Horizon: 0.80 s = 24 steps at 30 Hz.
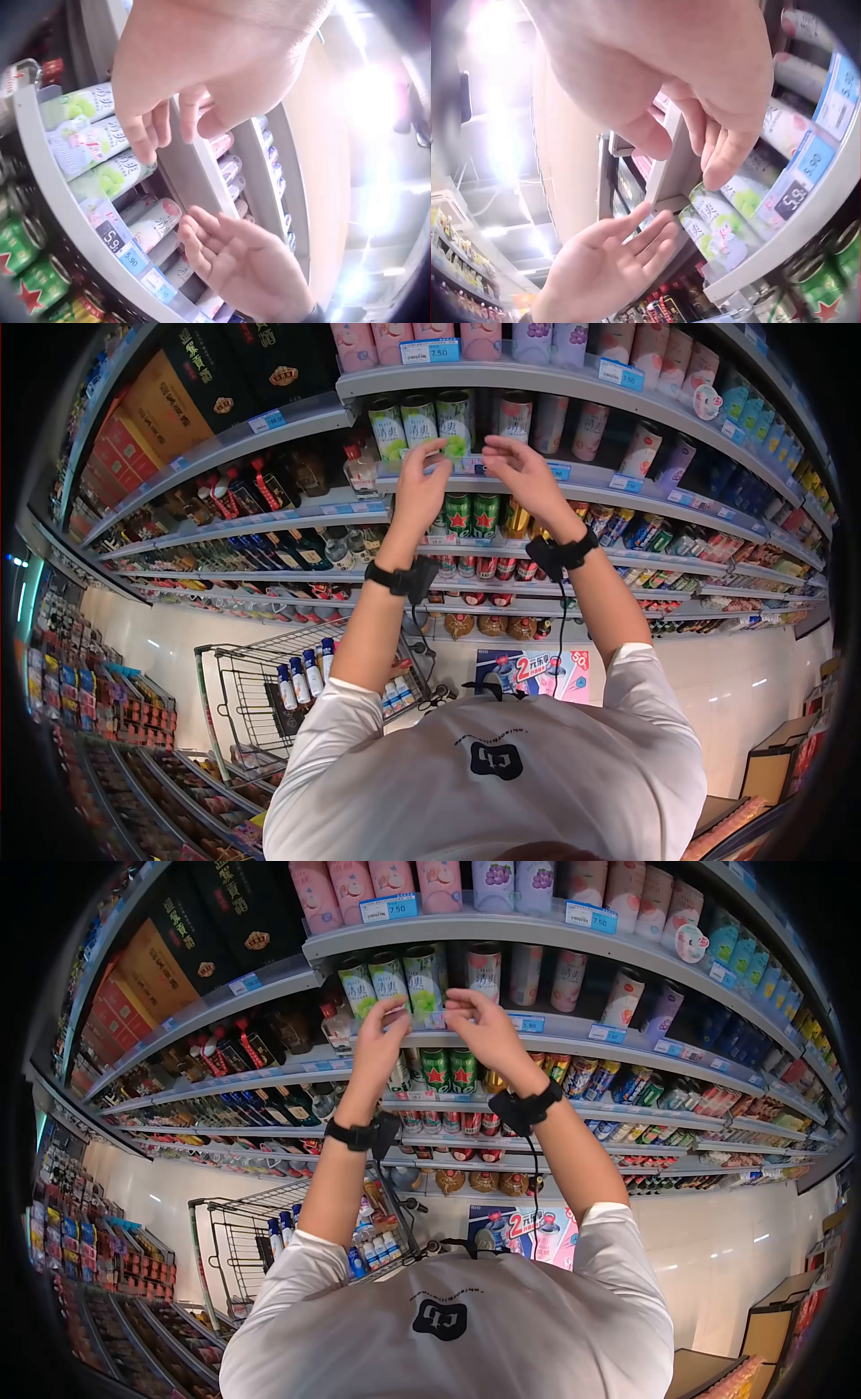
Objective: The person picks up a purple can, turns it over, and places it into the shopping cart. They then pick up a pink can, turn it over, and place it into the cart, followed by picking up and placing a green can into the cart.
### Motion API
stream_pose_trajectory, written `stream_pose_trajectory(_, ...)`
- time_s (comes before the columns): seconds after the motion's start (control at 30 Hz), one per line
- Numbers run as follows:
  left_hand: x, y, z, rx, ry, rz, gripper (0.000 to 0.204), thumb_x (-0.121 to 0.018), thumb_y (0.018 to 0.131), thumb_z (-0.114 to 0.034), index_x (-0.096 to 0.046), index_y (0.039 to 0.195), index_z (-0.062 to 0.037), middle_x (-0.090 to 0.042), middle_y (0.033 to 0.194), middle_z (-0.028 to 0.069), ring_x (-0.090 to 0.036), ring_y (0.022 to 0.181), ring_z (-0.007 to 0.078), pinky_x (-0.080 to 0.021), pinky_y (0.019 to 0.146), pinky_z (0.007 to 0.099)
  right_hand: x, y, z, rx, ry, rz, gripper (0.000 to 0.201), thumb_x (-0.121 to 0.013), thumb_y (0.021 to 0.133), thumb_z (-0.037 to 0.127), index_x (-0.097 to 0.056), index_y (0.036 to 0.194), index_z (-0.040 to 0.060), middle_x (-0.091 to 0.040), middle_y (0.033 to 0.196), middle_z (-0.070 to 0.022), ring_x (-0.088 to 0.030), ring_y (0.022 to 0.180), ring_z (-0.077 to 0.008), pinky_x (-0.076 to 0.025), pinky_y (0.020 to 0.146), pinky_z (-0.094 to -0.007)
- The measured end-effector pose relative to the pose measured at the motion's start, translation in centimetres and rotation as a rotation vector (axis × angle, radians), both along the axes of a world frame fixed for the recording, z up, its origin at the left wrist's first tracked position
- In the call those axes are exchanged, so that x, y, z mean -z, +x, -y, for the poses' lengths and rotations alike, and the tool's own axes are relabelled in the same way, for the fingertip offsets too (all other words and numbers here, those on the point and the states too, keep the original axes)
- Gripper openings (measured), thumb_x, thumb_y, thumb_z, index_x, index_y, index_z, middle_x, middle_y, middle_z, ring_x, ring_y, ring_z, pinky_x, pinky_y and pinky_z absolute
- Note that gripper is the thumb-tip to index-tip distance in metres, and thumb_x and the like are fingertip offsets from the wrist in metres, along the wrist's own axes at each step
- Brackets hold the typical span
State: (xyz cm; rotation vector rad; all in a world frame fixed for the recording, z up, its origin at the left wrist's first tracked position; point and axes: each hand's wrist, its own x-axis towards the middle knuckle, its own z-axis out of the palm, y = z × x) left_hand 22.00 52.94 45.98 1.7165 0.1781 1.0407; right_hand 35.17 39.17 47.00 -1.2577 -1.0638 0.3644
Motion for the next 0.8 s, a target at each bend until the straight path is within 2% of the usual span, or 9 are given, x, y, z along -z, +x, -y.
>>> stream_pose_trajectory(0.13, -0.1, 4.4, -1.7, -0.267, 0.282, -0.060, 0.044, -0.061, 0.084, -0.018, -0.050, 0.123, 0.0023, -0.051, 0.117, 0.0187, -0.055, 0.105, 0.0282, -0.049, 0.082, 0.0335, 0.0, 1.7, -4.8, 0.091, 0.087, 0.069, 0.054, -0.064, 0.085, 0.010, -0.040, 0.130, -0.0076, -0.053, 0.121, -0.0186, -0.055, 0.112, -0.0219, -0.049, 0.089, -0.0312)
stream_pose_trajectory(0.23, -0.5, 5.0, -1.4, -0.274, 0.268, -0.174, 0.048, -0.059, 0.085, -0.014, -0.045, 0.128, 0.0020, -0.047, 0.129, 0.0172, -0.054, 0.110, 0.0266, -0.047, 0.088, 0.0322, 0.1, 2.4, -6.9, 0.197, 0.114, 0.136, 0.060, -0.066, 0.083, 0.014, -0.037, 0.129, -0.0088, -0.049, 0.125, -0.0251, -0.054, 0.115, -0.0282, -0.049, 0.089, -0.0332)
stream_pose_trajectory(0.33, 0.3, 5.8, -2.0, -0.323, 0.342, -0.136, 0.045, -0.056, 0.085, -0.009, -0.045, 0.128, 0.0025, -0.048, 0.125, 0.0178, -0.053, 0.111, 0.0273, -0.049, 0.086, 0.0313, 1.3, 3.8, -9.0, 0.395, -0.113, 0.325, 0.068, -0.067, 0.079, 0.035, -0.042, 0.123, -0.0104, -0.052, 0.118, -0.0305, -0.058, 0.106, -0.0390, -0.047, 0.086, -0.0431)
stream_pose_trajectory(0.4, 0.4, 5.8, -2.0, -0.352, 0.422, -0.103, 0.044, -0.055, 0.085, -0.007, -0.045, 0.128, 0.0027, -0.047, 0.124, 0.0180, -0.053, 0.111, 0.0273, -0.049, 0.085, 0.0309, 0.7, 3.6, -9.2, 0.424, -0.226, 0.350, 0.067, -0.067, 0.078, 0.037, -0.045, 0.119, -0.0113, -0.054, 0.114, -0.0308, -0.058, 0.104, -0.0406, -0.047, 0.086, -0.0447)
stream_pose_trajectory(0.47, 0.4, 6.0, -1.8, -0.302, 0.338, -0.038, 0.043, -0.053, 0.083, -0.006, -0.046, 0.123, 0.0058, -0.047, 0.122, 0.0240, -0.049, 0.111, 0.0400, -0.041, 0.095, 0.0418, 0.6, 3.9, -9.6, 0.454, -0.339, 0.382, 0.066, -0.067, 0.078, 0.038, -0.047, 0.116, -0.0121, -0.056, 0.110, -0.0310, -0.058, 0.102, -0.0422, -0.046, 0.085, -0.0463)
stream_pose_trajectory(0.53, 0.6, 6.1, -1.7, -0.331, 0.358, -0.067, 0.044, -0.053, 0.084, -0.005, -0.045, 0.125, 0.0056, -0.046, 0.122, 0.0214, -0.050, 0.111, 0.0335, -0.045, 0.090, 0.0357, 1.3, 4.5, -10.0, 0.508, -0.232, 0.468, 0.059, -0.071, 0.077, 0.040, -0.053, 0.095, -0.0134, -0.059, 0.093, -0.0302, -0.061, 0.085, -0.0384, -0.048, 0.070, -0.0401)
stream_pose_trajectory(0.57, 0.4, 6.1, -1.6, -0.361, 0.383, -0.090, 0.045, -0.052, 0.084, -0.003, -0.043, 0.128, 0.0054, -0.046, 0.123, 0.0188, -0.052, 0.110, 0.0271, -0.050, 0.084, 0.0297, 1.2, 4.4, -9.9, 0.507, -0.233, 0.468, 0.059, -0.071, 0.077, 0.040, -0.053, 0.095, -0.0134, -0.059, 0.093, -0.0302, -0.061, 0.085, -0.0384, -0.048, 0.070, -0.0401)
stream_pose_trajectory(0.7, 0.4, 6.0, -0.6, -0.414, 0.428, -0.103, 0.043, -0.054, 0.086, -0.004, -0.044, 0.127, 0.0066, -0.047, 0.119, 0.0171, -0.053, 0.108, 0.0247, -0.050, 0.085, 0.0288, 0.7, 3.2, -8.7, 0.568, -0.187, 0.533, 0.054, -0.072, 0.078, 0.033, -0.054, 0.096, -0.0134, -0.058, 0.095, -0.0306, -0.060, 0.085, -0.0374, -0.048, 0.072, -0.0400)
stream_pose_trajectory(0.8, 0.5, 6.0, -0.1, -0.350, 0.223, 0.091, 0.040, -0.056, 0.089, -0.005, -0.045, 0.125, 0.0066, -0.047, 0.115, 0.0144, -0.054, 0.105, 0.0221, -0.050, 0.084, 0.0283, 0.9, 2.1, -7.9, 0.540, -0.043, 0.494, 0.045, -0.070, 0.079, 0.021, -0.052, 0.105, -0.0115, -0.057, 0.103, -0.0276, -0.060, 0.089, -0.0361, -0.049, 0.076, -0.0395)
